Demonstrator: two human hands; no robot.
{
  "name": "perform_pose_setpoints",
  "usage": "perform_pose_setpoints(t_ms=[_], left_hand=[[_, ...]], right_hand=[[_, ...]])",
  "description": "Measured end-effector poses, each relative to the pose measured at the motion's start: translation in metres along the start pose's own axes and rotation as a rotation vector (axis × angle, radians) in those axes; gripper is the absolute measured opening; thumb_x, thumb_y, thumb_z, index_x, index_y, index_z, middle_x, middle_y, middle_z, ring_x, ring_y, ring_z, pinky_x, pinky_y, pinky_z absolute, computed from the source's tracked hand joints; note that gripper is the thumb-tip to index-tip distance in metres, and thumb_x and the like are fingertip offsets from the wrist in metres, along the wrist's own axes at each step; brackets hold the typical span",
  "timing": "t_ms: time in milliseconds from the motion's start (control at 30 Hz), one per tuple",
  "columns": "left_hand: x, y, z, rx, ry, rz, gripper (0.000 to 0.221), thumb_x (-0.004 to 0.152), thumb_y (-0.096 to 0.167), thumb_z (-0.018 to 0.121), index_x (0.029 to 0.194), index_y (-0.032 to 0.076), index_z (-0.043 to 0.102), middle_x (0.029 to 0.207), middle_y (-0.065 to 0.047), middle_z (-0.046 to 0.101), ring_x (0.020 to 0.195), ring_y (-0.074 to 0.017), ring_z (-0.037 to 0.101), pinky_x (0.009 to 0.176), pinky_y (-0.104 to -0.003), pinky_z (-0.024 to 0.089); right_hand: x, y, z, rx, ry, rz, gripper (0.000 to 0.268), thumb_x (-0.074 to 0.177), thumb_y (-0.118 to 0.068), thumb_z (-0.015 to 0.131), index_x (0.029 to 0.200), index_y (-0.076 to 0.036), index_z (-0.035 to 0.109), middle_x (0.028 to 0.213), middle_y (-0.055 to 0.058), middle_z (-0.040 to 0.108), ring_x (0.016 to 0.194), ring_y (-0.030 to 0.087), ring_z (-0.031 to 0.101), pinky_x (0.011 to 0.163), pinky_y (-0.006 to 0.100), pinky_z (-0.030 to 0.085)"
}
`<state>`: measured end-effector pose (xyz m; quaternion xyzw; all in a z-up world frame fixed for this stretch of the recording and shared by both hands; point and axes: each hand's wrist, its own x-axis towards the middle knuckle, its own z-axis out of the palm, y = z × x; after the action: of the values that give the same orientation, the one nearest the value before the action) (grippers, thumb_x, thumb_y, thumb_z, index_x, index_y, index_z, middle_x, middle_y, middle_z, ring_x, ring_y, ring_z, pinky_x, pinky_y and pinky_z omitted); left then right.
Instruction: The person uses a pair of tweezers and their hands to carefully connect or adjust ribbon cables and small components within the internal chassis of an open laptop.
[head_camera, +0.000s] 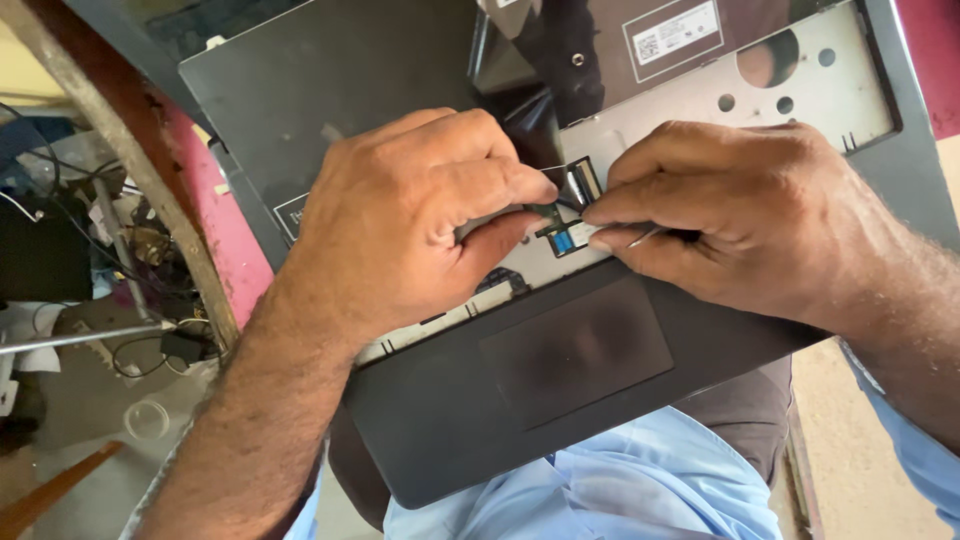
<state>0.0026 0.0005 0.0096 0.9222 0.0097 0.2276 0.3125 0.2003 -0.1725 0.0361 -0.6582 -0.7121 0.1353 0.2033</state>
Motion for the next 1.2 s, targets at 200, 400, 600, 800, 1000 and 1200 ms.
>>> perform_pose_setpoints(t_ms=[200, 400, 600, 800, 1000, 1200], left_hand=[[0.001, 0.001, 0.001, 0.047, -0.013, -0.001, 0.020, 0.092, 0.019, 0.089, 0.105, 0.016, 0.075, 0.096, 0.004, 0.065, 0.086, -0.0147, 0.066, 0.068, -0.032, 0.052], [0.002, 0.002, 0.002, 0.069, -0.022, -0.013, 0.021, 0.091, 0.020, 0.090, 0.104, 0.017, 0.074, 0.095, 0.005, 0.065, 0.084, -0.0144, 0.065, 0.067, -0.032, 0.051], [0.002, 0.003, 0.001, 0.073, -0.030, -0.022, 0.021, 0.091, 0.020, 0.090, 0.104, 0.018, 0.074, 0.096, 0.005, 0.065, 0.085, -0.0147, 0.065, 0.069, -0.032, 0.052], [0.000, 0.001, -0.001, 0.027, -0.027, -0.020, 0.022, 0.091, 0.019, 0.089, 0.107, 0.017, 0.075, 0.098, 0.004, 0.065, 0.089, -0.0157, 0.066, 0.073, -0.033, 0.054], [-0.003, 0.000, -0.001, -0.013, -0.021, -0.039, 0.024, 0.090, 0.022, 0.090, 0.109, 0.016, 0.076, 0.098, 0.004, 0.065, 0.091, -0.0160, 0.066, 0.073, -0.033, 0.055], [-0.003, 0.000, -0.001, -0.002, -0.015, -0.027, 0.023, 0.092, 0.022, 0.090, 0.108, 0.016, 0.076, 0.097, 0.004, 0.065, 0.091, -0.0158, 0.066, 0.072, -0.033, 0.054]], right_hand=[[-0.002, 0.000, 0.000, 0.032, 0.033, -0.047, 0.017, 0.082, -0.015, 0.084, 0.098, -0.011, 0.078, 0.096, -0.002, 0.071, 0.074, 0.016, 0.070, 0.060, 0.031, 0.056], [-0.002, -0.001, -0.001, 0.057, 0.018, -0.021, 0.014, 0.082, -0.012, 0.084, 0.095, -0.013, 0.078, 0.095, -0.003, 0.071, 0.074, 0.017, 0.069, 0.060, 0.032, 0.056], [-0.004, -0.004, -0.001, 0.038, 0.066, -0.009, 0.028, 0.077, -0.013, 0.086, 0.104, -0.011, 0.079, 0.098, 0.001, 0.070, 0.077, 0.018, 0.070, 0.064, 0.031, 0.057], [-0.023, -0.027, -0.006, -0.143, 0.150, 0.030, 0.036, 0.077, -0.019, 0.089, 0.108, -0.006, 0.076, 0.107, 0.009, 0.072, 0.074, 0.019, 0.071, 0.061, 0.032, 0.057], [-0.042, -0.057, 0.005, -0.321, 0.022, 0.261, 0.050, 0.078, -0.031, 0.084, 0.121, -0.008, 0.076, 0.131, 0.018, 0.070, 0.077, 0.023, 0.074, 0.059, 0.034, 0.058], [-0.048, -0.054, 0.013, -0.283, 0.002, 0.237, 0.049, 0.076, -0.027, 0.079, 0.123, -0.012, 0.075, 0.141, 0.017, 0.066, 0.082, 0.022, 0.076, 0.064, 0.036, 0.059]])
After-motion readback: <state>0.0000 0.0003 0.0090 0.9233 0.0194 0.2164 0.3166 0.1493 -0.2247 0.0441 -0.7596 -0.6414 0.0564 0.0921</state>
